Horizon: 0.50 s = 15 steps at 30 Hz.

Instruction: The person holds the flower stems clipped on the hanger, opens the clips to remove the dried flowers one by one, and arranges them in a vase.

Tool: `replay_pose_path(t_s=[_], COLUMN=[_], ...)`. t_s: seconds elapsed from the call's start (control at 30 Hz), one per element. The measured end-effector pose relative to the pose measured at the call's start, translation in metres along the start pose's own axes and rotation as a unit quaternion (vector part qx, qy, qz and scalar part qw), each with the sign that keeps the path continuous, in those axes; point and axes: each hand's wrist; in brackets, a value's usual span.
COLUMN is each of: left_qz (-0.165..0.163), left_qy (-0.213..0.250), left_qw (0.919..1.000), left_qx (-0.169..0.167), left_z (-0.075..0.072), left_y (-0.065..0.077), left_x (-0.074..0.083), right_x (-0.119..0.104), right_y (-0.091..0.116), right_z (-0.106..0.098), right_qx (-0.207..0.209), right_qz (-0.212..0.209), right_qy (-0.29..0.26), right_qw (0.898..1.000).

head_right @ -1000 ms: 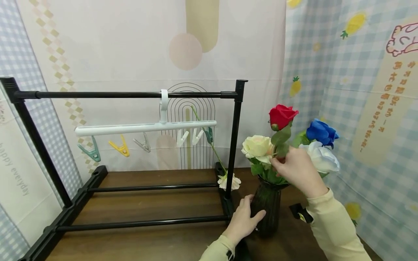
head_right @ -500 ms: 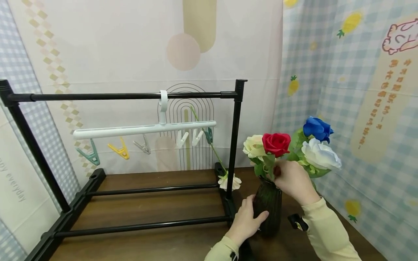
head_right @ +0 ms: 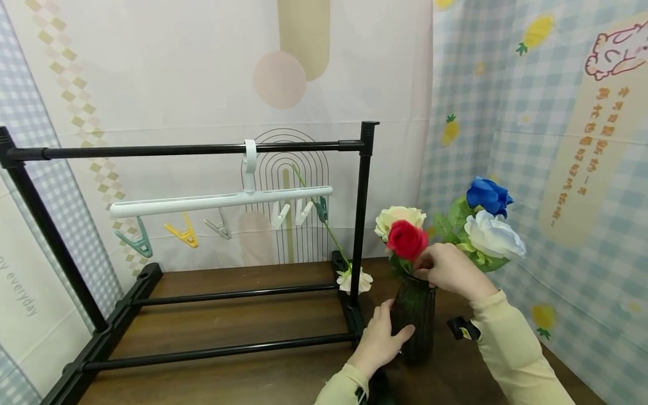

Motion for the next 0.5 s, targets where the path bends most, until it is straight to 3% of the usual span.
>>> replay_pose_path(t_s=[0.1,0.23,0.37,0.5], left_qz=[-0.006,-0.017,-0.014,0.026], left_qy=[-0.002,0.014,0.035,0.027], left_qw=[0.9999,0.9994,0.9984,0.9987], left_qx=[-0.008,-0.028,-0.043,-0.034], left_z=[-0.003,-0.009,-0.014,-0.020], left_y=[-0.001,-0.002,-0.004,-0.004], left_x=[0.000,-0.002,-0.003,-0.003], right_x=[-0.006,-0.025,-0.056,-0.094], right_y=[0.008,0.027,0.049,0.056], right_z=[0.000,0.000,0.001,0.015], right_qx=[0.029,0.110,0.214,0.285], right_qz=[0.003,-0.006,-0.039,-0.130], right_qy=[0.018,0.075,0.115,0.110], right_qw=[0.999,0.991,0.969,0.943])
Point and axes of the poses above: each hand's wrist, its own y-axis away from the middle knuckle, its own z-axis out of the palm, x = y × z, and after that the axes turned 11 degrees about -z, right-handed
